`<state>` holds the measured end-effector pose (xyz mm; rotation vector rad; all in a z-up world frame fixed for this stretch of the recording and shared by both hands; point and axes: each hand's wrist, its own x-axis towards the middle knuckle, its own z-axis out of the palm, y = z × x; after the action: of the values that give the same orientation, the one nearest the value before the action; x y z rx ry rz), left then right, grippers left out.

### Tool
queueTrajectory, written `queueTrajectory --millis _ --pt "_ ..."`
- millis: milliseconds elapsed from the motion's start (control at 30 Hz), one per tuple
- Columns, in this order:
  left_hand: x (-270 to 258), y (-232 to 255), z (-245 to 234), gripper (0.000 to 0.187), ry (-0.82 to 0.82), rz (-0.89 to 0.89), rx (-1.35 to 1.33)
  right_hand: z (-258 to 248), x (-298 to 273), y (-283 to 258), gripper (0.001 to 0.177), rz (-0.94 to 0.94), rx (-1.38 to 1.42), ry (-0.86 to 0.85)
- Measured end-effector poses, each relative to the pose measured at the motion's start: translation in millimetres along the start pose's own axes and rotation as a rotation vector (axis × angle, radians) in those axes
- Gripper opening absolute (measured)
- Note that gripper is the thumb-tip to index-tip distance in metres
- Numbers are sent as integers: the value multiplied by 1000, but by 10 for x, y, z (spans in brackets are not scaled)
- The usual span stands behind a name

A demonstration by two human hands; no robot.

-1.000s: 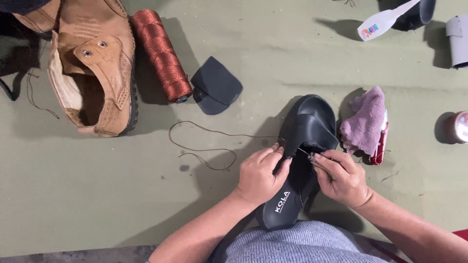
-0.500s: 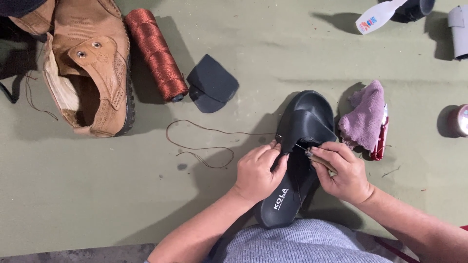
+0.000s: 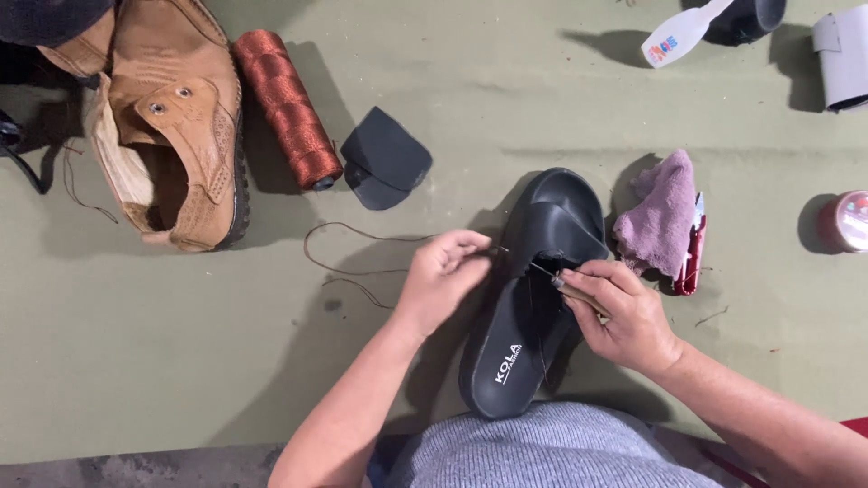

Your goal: The person sews a black slide sandal using a curved awl and thread. They repeatedly pierce the sandal's upper strap with the awl and pull the thread through to stitch the material. The workspace contains other shoes, spools of thread, and shoe polish.

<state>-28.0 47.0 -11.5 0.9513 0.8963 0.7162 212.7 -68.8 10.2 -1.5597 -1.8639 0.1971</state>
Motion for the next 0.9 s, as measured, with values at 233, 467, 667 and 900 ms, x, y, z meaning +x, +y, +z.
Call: queueTrajectory --millis 233,467,667,900 --pt "242 0 93 48 100 -116 -8 -73 26 -74 21 32 10 -16" --pt "403 -69 154 41 88 -41 85 -138 99 -187 22 53 27 -46" --pt "478 -194 126 25 74 20 203 -169 105 -214 24 102 43 -60" --pt "512 -152 161 12 91 78 222 -178 76 -186 24 105 57 -63"
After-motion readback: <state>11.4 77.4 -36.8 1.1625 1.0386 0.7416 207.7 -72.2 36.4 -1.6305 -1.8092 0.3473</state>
